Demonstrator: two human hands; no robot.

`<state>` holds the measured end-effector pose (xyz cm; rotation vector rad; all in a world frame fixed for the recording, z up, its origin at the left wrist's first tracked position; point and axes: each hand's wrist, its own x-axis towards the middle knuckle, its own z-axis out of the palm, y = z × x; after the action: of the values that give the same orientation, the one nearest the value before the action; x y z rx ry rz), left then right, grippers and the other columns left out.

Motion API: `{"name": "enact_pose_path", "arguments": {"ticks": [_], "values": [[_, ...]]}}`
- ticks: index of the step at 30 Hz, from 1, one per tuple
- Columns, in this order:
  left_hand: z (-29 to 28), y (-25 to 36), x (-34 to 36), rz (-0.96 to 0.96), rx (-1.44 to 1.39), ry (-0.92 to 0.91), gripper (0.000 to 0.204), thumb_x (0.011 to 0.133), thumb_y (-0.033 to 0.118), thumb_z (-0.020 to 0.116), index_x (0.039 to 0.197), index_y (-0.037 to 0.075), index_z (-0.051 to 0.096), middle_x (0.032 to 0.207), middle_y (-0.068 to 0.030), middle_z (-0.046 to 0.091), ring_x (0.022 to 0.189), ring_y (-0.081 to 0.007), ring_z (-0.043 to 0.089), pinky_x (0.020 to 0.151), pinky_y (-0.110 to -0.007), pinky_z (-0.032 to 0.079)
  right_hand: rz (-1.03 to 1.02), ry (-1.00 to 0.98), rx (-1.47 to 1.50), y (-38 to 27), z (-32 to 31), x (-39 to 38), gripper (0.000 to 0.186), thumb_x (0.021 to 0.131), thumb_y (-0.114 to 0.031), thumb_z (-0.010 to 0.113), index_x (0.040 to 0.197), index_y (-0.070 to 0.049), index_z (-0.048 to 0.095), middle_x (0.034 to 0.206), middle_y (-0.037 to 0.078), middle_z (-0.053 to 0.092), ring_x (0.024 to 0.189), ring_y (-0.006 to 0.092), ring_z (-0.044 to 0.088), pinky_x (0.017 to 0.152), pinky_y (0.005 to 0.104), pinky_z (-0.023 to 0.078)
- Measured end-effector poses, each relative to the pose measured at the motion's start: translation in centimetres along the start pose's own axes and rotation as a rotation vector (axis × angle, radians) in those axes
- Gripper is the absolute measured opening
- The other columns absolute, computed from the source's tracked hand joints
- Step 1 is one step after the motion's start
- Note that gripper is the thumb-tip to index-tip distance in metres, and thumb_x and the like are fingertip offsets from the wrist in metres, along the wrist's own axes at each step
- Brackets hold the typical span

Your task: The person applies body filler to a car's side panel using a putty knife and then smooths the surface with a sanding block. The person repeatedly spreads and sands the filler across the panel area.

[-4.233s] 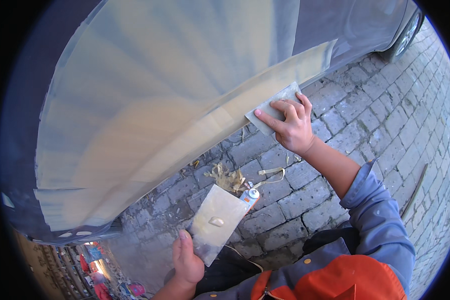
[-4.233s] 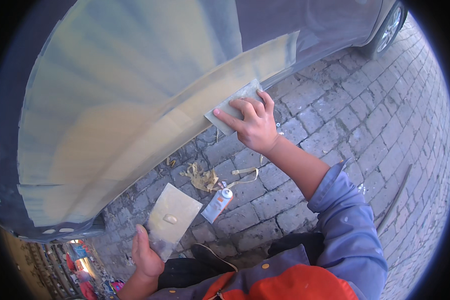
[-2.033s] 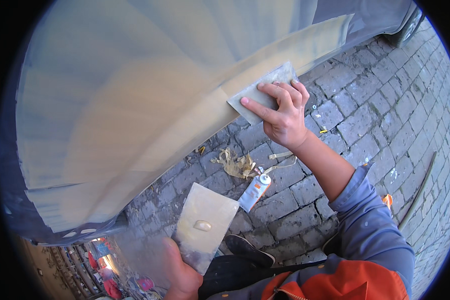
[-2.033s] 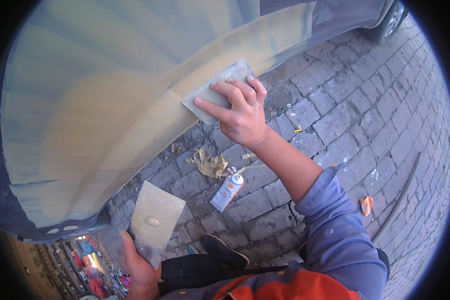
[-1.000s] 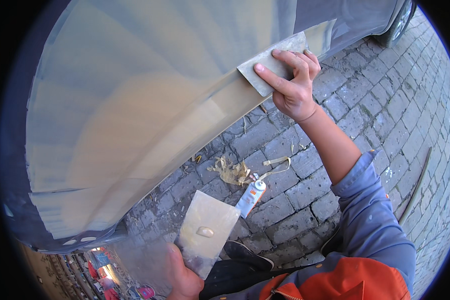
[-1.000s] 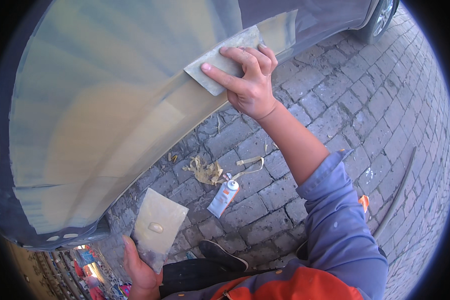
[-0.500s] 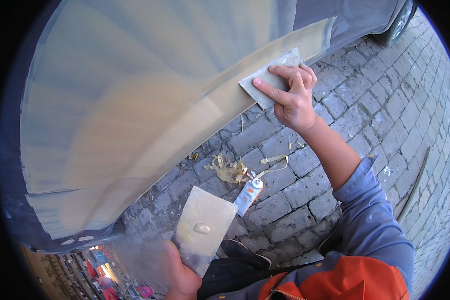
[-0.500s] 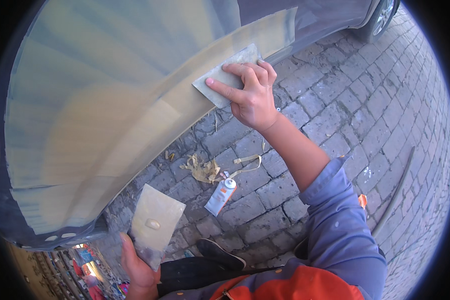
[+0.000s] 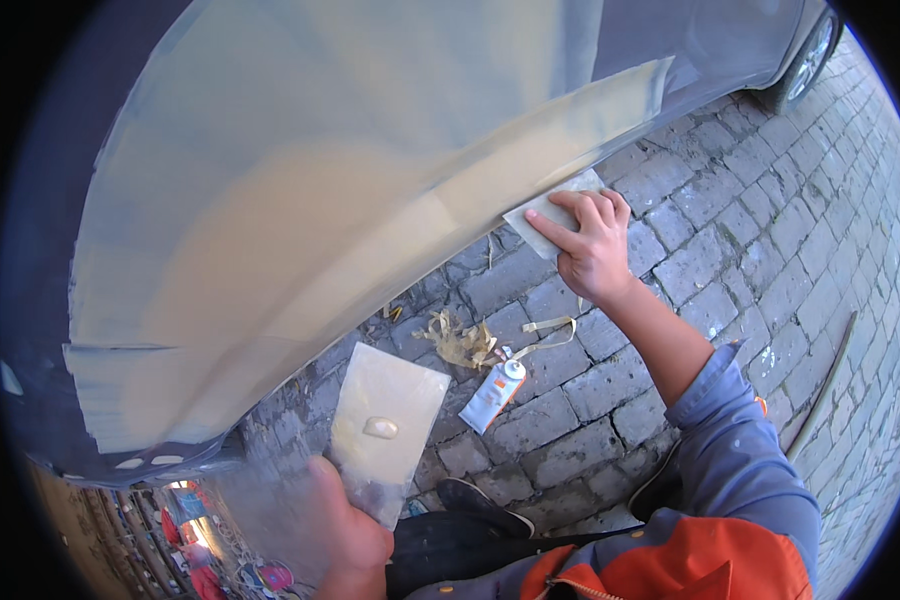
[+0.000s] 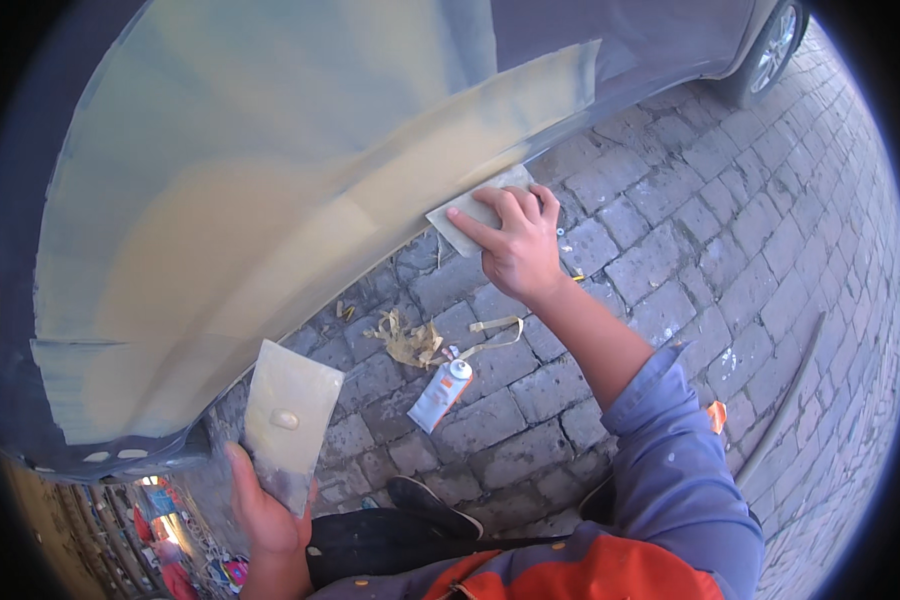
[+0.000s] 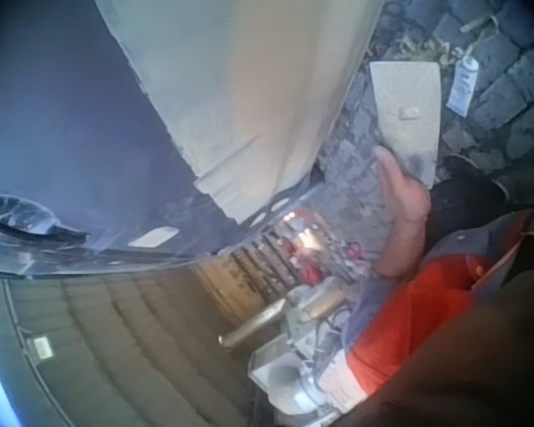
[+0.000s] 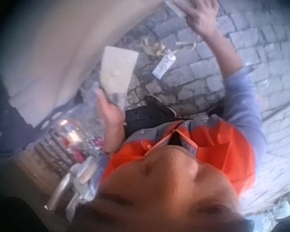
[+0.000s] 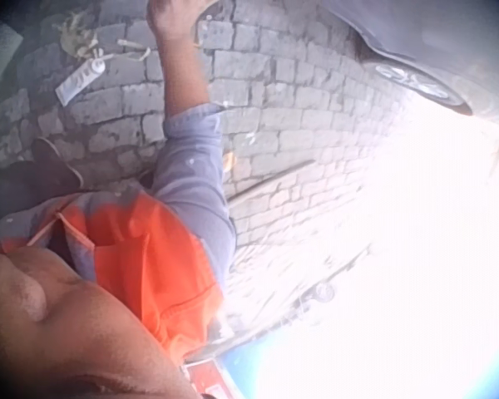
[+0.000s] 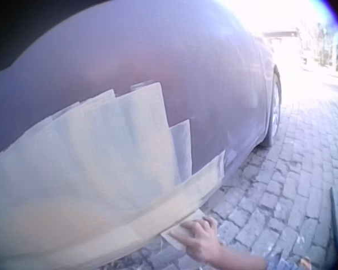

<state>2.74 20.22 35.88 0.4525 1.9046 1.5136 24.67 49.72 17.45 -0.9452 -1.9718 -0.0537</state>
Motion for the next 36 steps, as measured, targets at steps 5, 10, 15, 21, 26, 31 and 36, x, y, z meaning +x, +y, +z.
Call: {"name": "enact_pose_path", "arguments": {"ticks": [5, 10, 15, 21, 26, 31, 36], "values": [[1.2, 1.4, 0.3, 0.387, 0.245, -0.072, 0.052, 0.118, 0.038, 0.036, 0.119, -0.004, 0.067, 0.113, -0.0113, 0.069, 0.099, -0.0168, 0.063, 0.091, -0.032, 0.049, 0.661, 0.085, 1.043, -11.6, -4.0, 2.9, 0.031, 0.094, 0.009, 0.061, 0.119, -0.003, 0.077, 0.112, 0.014, 0.072, 0.097, 0.0226, 0.068, 0.087, 0.0321, 0.053], [0.4, 1.2, 1.0, 0.638, 0.395, -0.142, 0.048, 0.116, 0.032, 0.041, 0.121, -0.009, 0.066, 0.108, -0.0169, 0.065, 0.091, -0.0251, 0.063, 0.082, -0.034, 0.048, 0.364, -0.169, 1.260, -18.1, -8.6, 3.2, 0.035, 0.094, 0.010, 0.065, 0.124, 0.000, 0.076, 0.115, 0.018, 0.073, 0.094, 0.0205, 0.070, 0.085, 0.0303, 0.055], [0.0, 0.8, 1.2, 0.743, 0.473, -0.117, 0.048, 0.115, 0.033, 0.044, 0.123, -0.010, 0.066, 0.106, -0.0174, 0.064, 0.090, -0.0280, 0.063, 0.080, -0.037, 0.049, 0.176, -0.130, 1.156, -21.2, -8.3, 2.0, 0.061, 0.069, 0.012, 0.064, 0.127, -0.003, 0.079, 0.117, 0.016, 0.071, 0.099, 0.0295, 0.066, 0.087, 0.0350, 0.052], [0.3, 1.4, 1.2, 0.792, 0.529, -0.115, 0.049, 0.115, 0.033, 0.046, 0.131, -0.010, 0.065, 0.108, -0.0183, 0.064, 0.090, -0.0289, 0.064, 0.081, -0.037, 0.050, 0.220, -0.156, 1.189, -23.5, -8.0, 1.7, 0.062, 0.070, 0.012, 0.065, 0.128, -0.005, 0.078, 0.118, 0.015, 0.070, 0.101, 0.0300, 0.065, 0.089, 0.0357, 0.051], [-0.6, 1.1, 1.6, 0.788, 0.634, -0.097, 0.050, 0.115, 0.033, 0.046, 0.130, -0.010, 0.066, 0.108, -0.0176, 0.064, 0.091, -0.0268, 0.064, 0.081, -0.037, 0.050, 0.565, -0.515, 1.534, -22.4, -8.5, 2.6, 0.043, 0.090, 0.010, 0.065, 0.130, -0.001, 0.075, 0.118, 0.010, 0.071, 0.108, 0.0203, 0.065, 0.092, 0.0354, 0.051], [-1.5, 0.5, 1.4, 0.538, 0.367, 0.114, 0.051, 0.116, 0.032, 0.038, 0.125, -0.011, 0.064, 0.109, -0.0174, 0.067, 0.097, -0.0252, 0.065, 0.087, -0.037, 0.052, 1.334, -0.309, 1.709, -18.0, -5.5, 2.4, 0.031, 0.101, 0.003, 0.064, 0.130, 0.000, 0.074, 0.126, 0.006, 0.074, 0.121, 0.0167, 0.061, 0.104, 0.0398, 0.049], [-3.4, 1.2, -0.7, 0.367, 0.499, -0.036, 0.056, 0.116, 0.032, 0.032, 0.126, -0.015, 0.061, 0.111, -0.0214, 0.071, 0.103, -0.0281, 0.069, 0.092, -0.037, 0.053, 0.163, 0.078, 0.638, -12.6, -0.6, 1.1, 0.065, 0.073, 0.016, 0.059, 0.126, -0.015, 0.081, 0.139, 0.019, 0.069, 0.132, 0.0401, 0.057, 0.116, 0.0440, 0.043]]}}
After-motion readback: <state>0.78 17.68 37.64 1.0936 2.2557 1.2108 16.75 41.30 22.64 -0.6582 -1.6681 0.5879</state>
